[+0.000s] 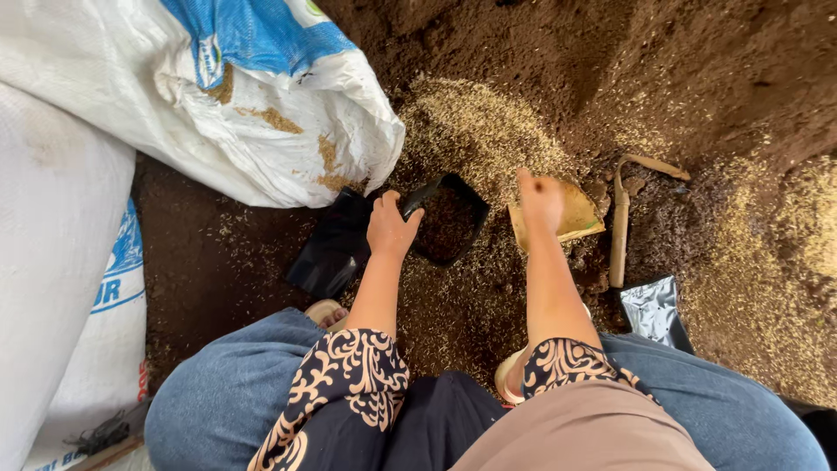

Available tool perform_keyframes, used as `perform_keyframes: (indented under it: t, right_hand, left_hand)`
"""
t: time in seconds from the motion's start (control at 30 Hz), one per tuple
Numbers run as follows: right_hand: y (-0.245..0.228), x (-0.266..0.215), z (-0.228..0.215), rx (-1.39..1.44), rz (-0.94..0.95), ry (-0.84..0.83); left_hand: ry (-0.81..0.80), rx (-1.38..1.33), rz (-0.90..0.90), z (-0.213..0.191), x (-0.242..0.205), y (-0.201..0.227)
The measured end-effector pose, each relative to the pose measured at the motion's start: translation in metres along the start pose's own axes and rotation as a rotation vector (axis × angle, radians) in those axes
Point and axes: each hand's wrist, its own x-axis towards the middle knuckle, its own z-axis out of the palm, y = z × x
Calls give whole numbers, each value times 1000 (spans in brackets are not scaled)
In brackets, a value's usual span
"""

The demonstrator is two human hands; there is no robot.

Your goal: The person scoops grain from a large pile using a scoop and pours it into small black plastic bags. They hold the bags open with one hand while filling them, then set the filled bags aside.

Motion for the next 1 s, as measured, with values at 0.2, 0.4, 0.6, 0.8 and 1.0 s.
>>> perform_keyframes:
  t: [0.2, 0.4, 0.6, 0.8, 1.0]
  right_hand:
    - [93, 55, -8, 305, 612, 323]
    - [137, 83, 29, 329, 350, 229]
    - [58, 64, 54, 222, 114, 111]
    - [15, 59, 61, 723, 394, -146]
    - [40, 84, 18, 689, 378, -244]
  left_hand:
    - [150, -134, 162, 12, 12, 8]
    - [99, -356, 15, 25, 30, -1]
    - [120, -443, 51, 32, 39, -6]
    - [76, -364, 73, 23, 28, -5]
    - [-116, -159, 6, 5, 22, -9]
